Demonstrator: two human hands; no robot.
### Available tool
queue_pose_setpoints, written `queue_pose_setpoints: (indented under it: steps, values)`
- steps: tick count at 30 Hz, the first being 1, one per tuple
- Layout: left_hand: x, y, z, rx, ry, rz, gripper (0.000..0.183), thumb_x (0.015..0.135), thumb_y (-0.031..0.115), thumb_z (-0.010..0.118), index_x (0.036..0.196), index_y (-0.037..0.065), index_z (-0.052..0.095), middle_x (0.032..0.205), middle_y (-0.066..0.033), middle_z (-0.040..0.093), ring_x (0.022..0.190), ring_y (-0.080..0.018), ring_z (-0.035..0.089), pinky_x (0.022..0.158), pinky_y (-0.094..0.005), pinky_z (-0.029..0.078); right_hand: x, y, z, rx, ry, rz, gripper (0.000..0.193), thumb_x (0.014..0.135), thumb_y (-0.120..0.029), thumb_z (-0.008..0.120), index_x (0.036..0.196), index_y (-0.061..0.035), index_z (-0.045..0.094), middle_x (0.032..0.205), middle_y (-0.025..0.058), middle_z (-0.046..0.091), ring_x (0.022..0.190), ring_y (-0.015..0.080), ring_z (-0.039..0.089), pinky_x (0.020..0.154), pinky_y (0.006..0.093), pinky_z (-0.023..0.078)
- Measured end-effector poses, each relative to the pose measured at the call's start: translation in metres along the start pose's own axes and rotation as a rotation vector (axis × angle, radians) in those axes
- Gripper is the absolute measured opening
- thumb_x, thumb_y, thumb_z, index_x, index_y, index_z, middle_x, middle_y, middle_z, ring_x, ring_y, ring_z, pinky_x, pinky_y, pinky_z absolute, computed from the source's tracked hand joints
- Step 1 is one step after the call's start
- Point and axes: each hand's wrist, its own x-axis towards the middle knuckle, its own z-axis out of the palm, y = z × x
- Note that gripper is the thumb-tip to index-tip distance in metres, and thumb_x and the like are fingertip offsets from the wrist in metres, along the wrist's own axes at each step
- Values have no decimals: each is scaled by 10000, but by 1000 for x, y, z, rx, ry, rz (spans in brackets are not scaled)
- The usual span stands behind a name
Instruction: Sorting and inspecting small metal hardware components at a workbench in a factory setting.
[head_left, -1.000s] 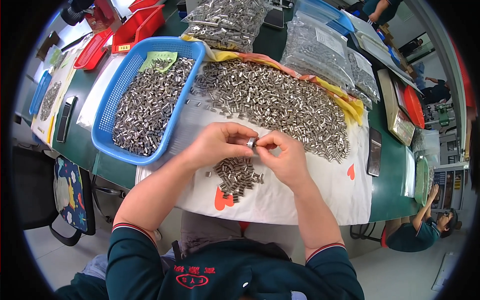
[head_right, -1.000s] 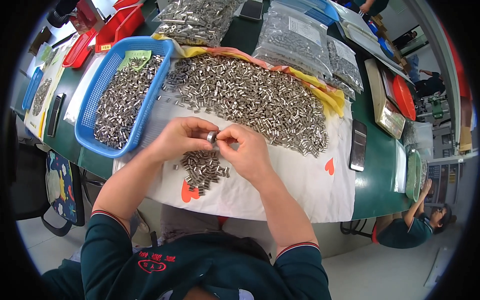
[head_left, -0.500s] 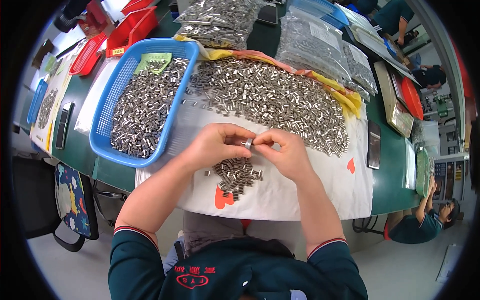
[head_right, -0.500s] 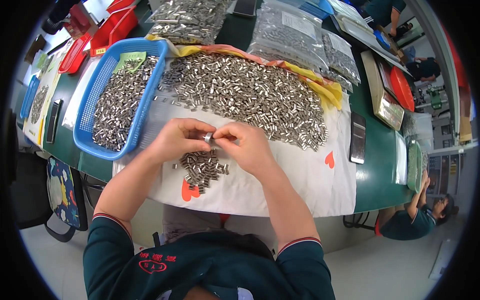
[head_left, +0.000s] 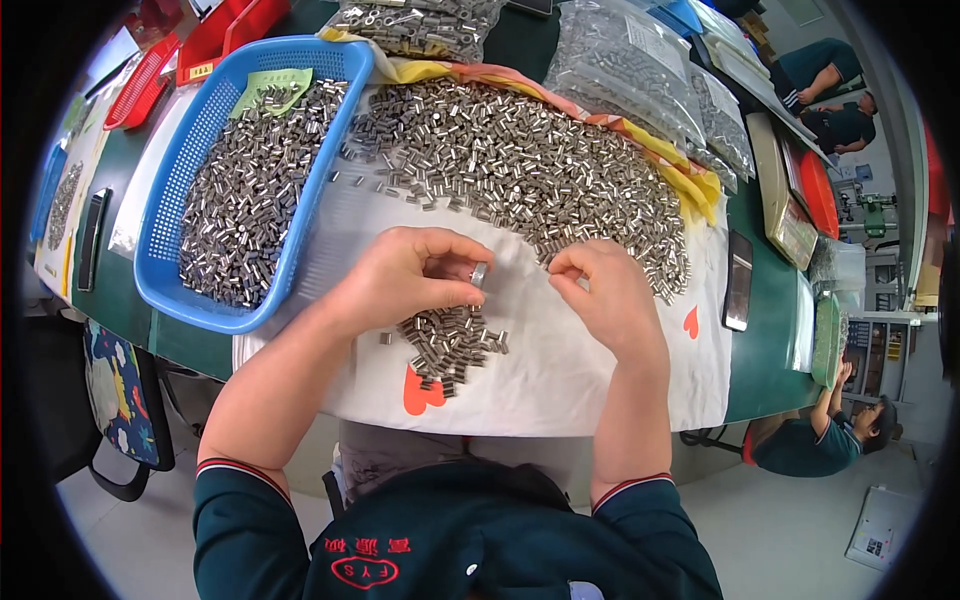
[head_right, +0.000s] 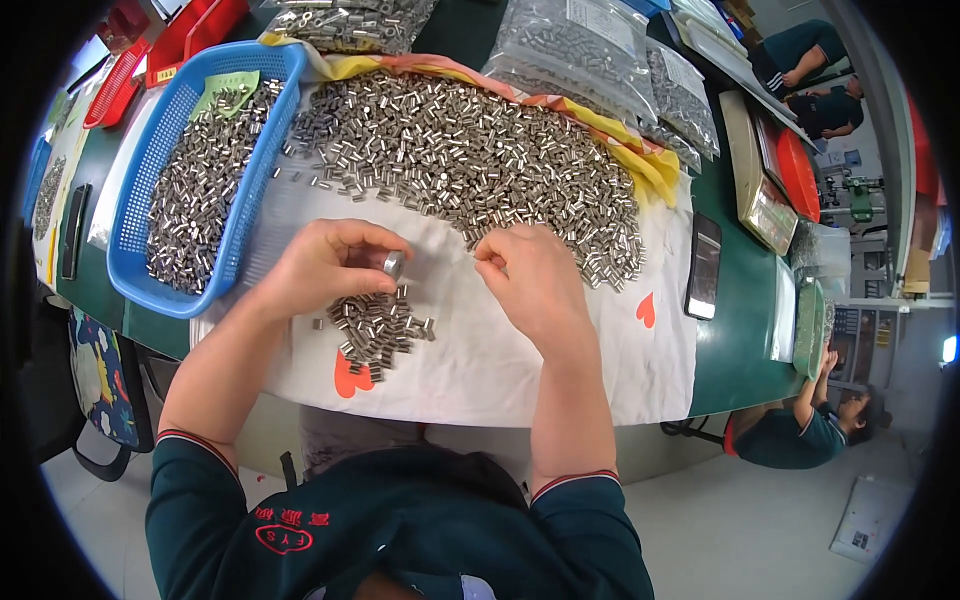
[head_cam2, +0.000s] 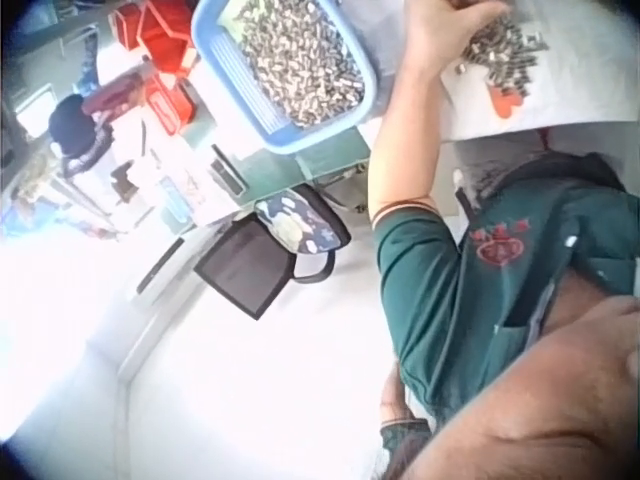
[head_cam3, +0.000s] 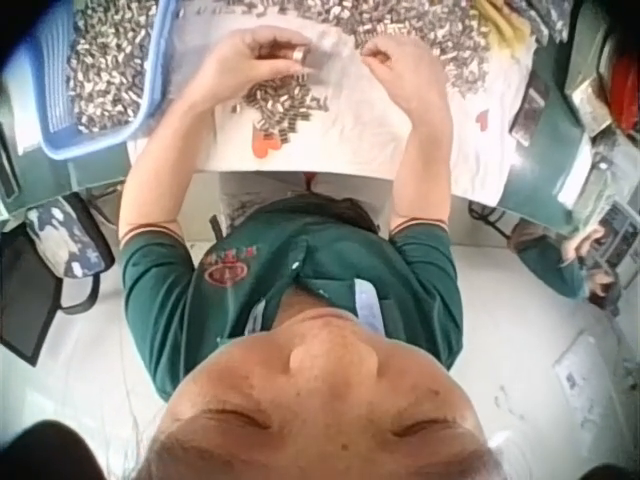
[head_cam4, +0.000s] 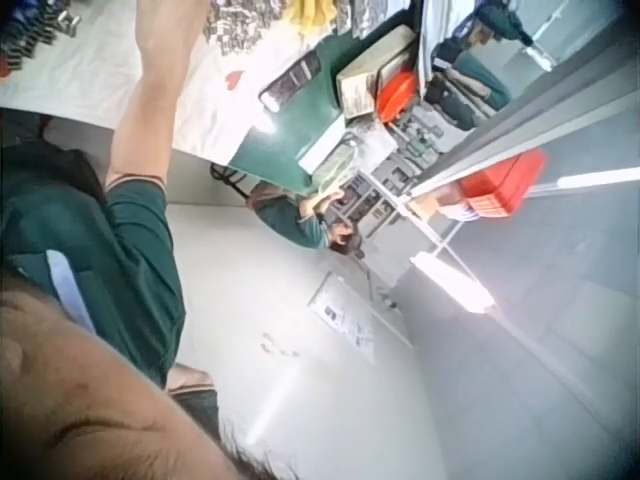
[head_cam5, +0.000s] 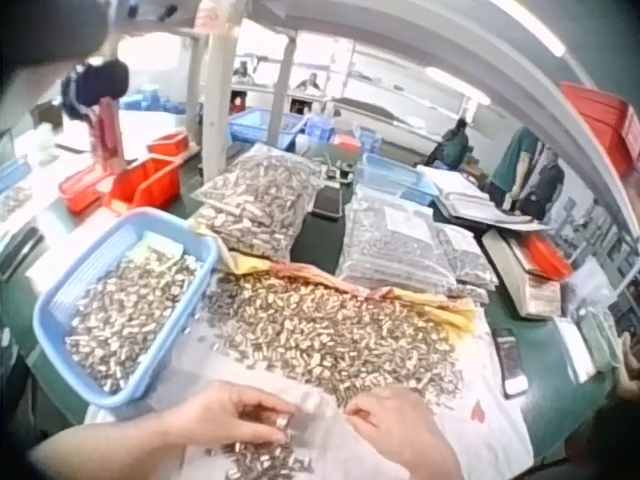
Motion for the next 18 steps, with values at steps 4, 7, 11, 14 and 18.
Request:
queue_pose_setpoints:
  steps: [4, 7, 11, 14, 18]
  values:
    - [0, -4, 1, 26, 15, 42, 341, 700, 67, 729, 1022, 31, 625, 820, -10, 614, 757, -61, 554, 708, -207, 469, 2, -1, 6, -99, 30, 2, 67, 693, -99, 635, 731, -51, 606, 719, 72, 582, 769, 257, 543, 719, 360, 429]
    - [0, -5, 3, 46, -14, 46, 337, 702, 77, 728, 1020, 33, 626, 825, -17, 618, 759, -67, 555, 708, -212, 472, 1, 1, 9, -111, 42, -38, 65, 689, -96, 635, 723, -49, 606, 726, 75, 581, 764, 259, 541, 720, 364, 427]
    - [-2, -2, 3, 120, -10, 56, 334, 704, 80, 728, 1019, 34, 626, 826, -22, 618, 764, -69, 555, 703, -215, 473, 0, -6, 11, -162, 51, -91, 66, 690, -92, 625, 722, -41, 598, 716, 78, 571, 761, 262, 533, 717, 370, 426]
    - [0, -5, 2, 19, -3, 49, 336, 704, 68, 726, 1021, 24, 621, 830, -18, 615, 773, -68, 552, 712, -213, 473, 1, -19, 11, 0, 59, -55, 57, 707, -64, 619, 752, -35, 599, 727, 65, 581, 739, 219, 560, 686, 330, 451]
    - [2, -5, 2, -64, 15, 48, 344, 718, -15, 688, 1047, 6, 591, 864, 5, 590, 784, -49, 543, 710, -191, 471, 1, -26, 25, 557, 62, -9, 78, 724, -8, 622, 797, -21, 599, 755, 18, 603, 712, 96, 556, 661, 229, 440]
